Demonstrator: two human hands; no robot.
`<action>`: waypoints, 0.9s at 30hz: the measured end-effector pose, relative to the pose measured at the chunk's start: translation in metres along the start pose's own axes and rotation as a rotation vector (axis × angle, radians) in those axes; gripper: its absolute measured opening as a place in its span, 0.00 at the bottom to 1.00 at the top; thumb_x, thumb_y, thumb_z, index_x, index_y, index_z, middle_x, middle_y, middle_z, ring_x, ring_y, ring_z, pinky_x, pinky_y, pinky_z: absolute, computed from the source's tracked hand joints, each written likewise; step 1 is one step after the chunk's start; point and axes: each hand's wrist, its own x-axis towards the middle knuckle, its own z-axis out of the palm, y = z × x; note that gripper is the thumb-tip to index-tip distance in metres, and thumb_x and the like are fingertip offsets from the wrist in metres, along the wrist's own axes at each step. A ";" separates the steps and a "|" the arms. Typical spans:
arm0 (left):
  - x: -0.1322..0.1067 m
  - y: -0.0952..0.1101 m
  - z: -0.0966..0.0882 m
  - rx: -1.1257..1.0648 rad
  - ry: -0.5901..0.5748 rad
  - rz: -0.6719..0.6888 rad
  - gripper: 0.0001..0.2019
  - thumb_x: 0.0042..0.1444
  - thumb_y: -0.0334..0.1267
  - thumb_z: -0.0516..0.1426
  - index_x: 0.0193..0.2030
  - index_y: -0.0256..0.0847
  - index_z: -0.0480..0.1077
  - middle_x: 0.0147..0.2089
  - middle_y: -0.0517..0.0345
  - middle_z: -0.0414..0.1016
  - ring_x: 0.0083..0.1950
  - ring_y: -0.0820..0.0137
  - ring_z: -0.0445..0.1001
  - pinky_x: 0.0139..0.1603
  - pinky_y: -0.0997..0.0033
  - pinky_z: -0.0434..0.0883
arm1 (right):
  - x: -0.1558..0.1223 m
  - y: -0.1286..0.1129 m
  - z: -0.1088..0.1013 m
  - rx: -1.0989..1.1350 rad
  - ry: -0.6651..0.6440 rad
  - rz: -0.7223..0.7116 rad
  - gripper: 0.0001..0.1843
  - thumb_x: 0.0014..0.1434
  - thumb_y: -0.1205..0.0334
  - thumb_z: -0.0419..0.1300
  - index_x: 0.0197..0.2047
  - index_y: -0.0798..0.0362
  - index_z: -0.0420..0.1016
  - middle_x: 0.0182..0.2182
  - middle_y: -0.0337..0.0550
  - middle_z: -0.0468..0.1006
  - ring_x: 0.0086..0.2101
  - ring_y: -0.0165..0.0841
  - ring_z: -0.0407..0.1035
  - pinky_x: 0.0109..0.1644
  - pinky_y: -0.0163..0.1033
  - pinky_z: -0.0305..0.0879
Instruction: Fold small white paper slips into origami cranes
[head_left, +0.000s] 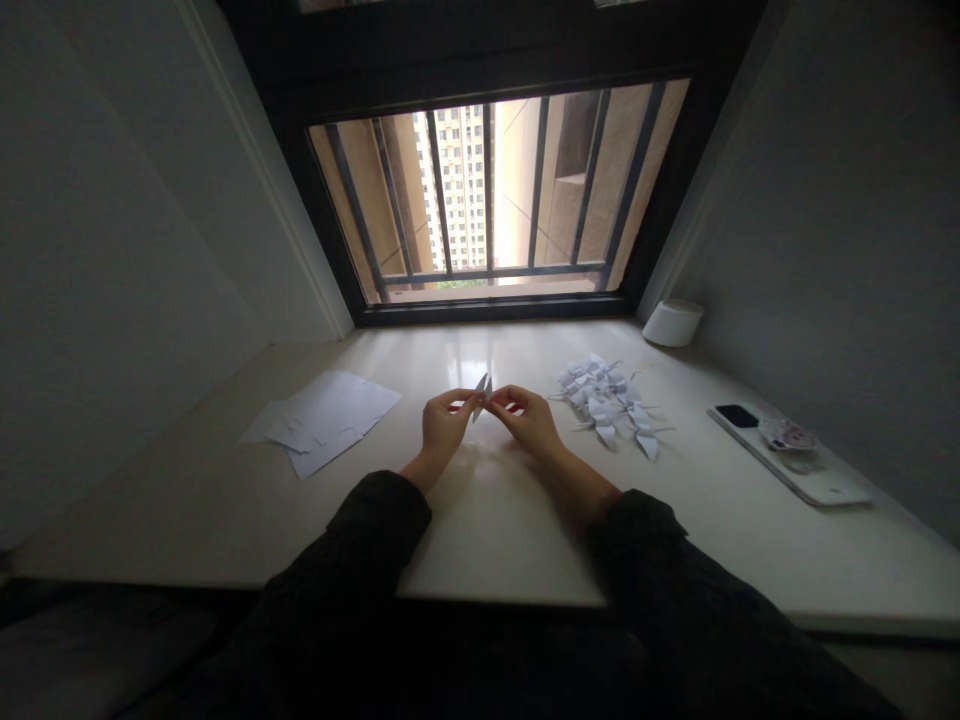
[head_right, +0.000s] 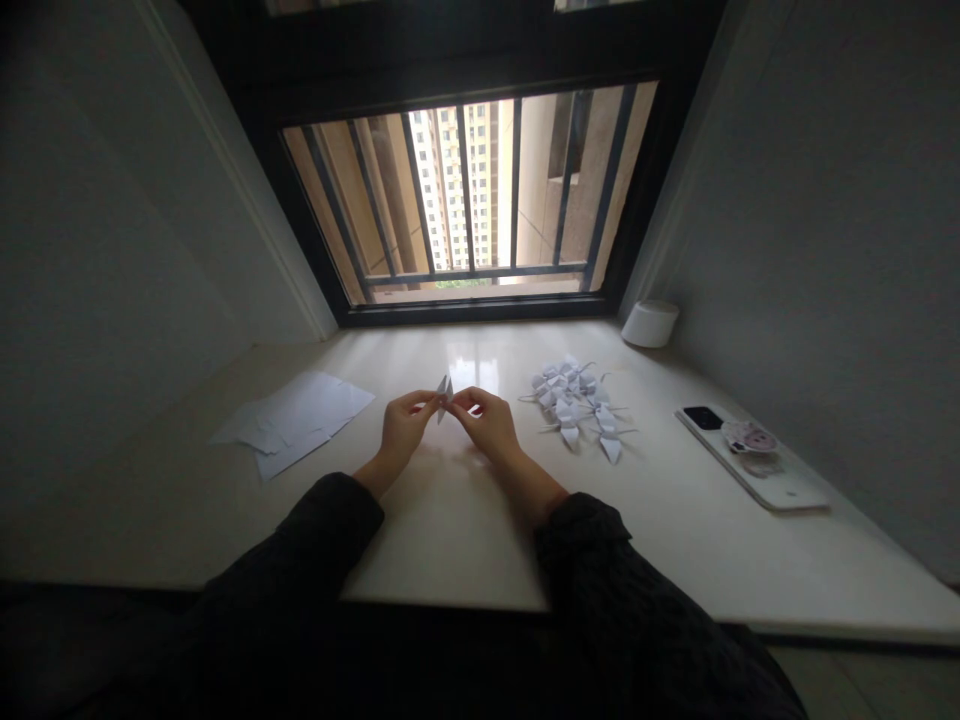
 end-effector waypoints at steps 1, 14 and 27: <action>0.000 -0.002 0.001 -0.027 0.002 -0.024 0.11 0.47 0.46 0.61 0.33 0.43 0.78 0.33 0.56 0.79 0.36 0.65 0.75 0.35 0.69 0.67 | 0.000 0.000 0.000 -0.008 0.007 -0.006 0.15 0.50 0.46 0.61 0.29 0.51 0.76 0.26 0.41 0.79 0.29 0.34 0.72 0.34 0.39 0.66; -0.002 -0.002 0.003 -0.075 -0.059 -0.060 0.10 0.48 0.45 0.60 0.26 0.40 0.74 0.28 0.59 0.74 0.32 0.69 0.71 0.34 0.71 0.65 | -0.003 0.001 -0.002 -0.255 0.015 -0.090 0.11 0.53 0.51 0.60 0.30 0.49 0.76 0.28 0.42 0.78 0.30 0.35 0.70 0.35 0.40 0.64; -0.003 0.015 -0.009 0.286 -0.039 0.150 0.10 0.48 0.48 0.61 0.28 0.44 0.77 0.30 0.59 0.78 0.34 0.66 0.74 0.38 0.68 0.64 | -0.002 0.002 -0.003 -0.305 0.010 -0.138 0.07 0.54 0.57 0.59 0.32 0.50 0.76 0.29 0.44 0.77 0.33 0.36 0.70 0.39 0.41 0.65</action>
